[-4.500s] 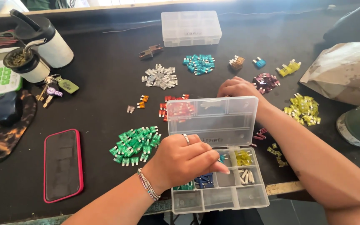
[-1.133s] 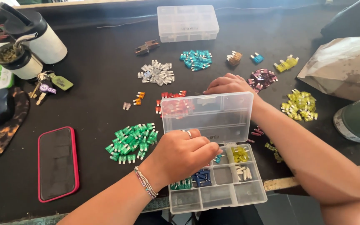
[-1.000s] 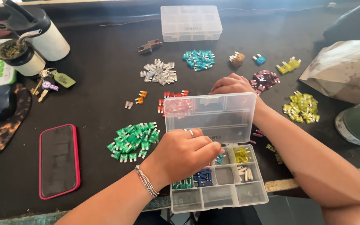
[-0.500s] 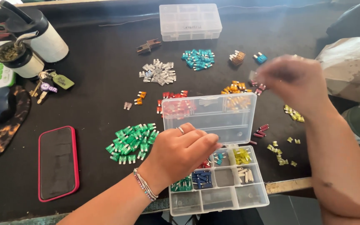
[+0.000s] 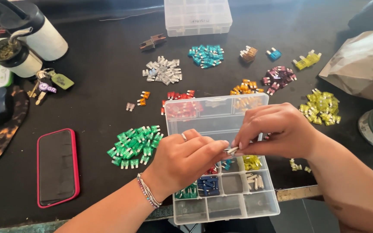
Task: Sorting and organizing various automotive fuses into a plastic compartment box.
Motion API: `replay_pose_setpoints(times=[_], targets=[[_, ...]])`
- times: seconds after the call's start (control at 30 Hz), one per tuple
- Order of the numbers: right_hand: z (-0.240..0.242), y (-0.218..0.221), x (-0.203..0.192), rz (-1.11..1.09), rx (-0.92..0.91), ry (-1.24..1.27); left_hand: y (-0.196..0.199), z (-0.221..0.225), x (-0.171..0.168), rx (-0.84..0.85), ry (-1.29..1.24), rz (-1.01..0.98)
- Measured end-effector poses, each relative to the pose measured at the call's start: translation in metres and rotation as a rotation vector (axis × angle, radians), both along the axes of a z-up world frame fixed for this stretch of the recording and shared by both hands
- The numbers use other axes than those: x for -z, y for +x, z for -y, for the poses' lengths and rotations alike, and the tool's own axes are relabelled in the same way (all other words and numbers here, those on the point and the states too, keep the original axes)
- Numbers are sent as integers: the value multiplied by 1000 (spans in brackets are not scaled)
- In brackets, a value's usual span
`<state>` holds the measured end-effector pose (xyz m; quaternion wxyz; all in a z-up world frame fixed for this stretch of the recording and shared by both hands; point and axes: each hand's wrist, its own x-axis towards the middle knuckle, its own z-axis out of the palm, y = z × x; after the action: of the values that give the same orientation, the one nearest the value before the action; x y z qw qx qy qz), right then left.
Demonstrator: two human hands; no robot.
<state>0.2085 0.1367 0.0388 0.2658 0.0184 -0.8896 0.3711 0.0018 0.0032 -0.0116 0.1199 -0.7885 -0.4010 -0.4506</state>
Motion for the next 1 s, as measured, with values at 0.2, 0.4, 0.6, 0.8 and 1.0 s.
replay_pose_setpoints(times=[0.2,0.4,0.6,0.8,1.0], targets=[[0,0,2,4,-17,-20,0,1,-2,31,8,6],[0,0,1,22,-13,-26,1,2,-5,43,-7,7],[-12,16,-5,320,-41,24,0,0,-5,49,-55,-16],[-6,21,-12,1252,-64,235,1,-1,-3,50,-63,-31],[-25,34,-1,627,-80,155,1,-2,-7,57,-97,-59]])
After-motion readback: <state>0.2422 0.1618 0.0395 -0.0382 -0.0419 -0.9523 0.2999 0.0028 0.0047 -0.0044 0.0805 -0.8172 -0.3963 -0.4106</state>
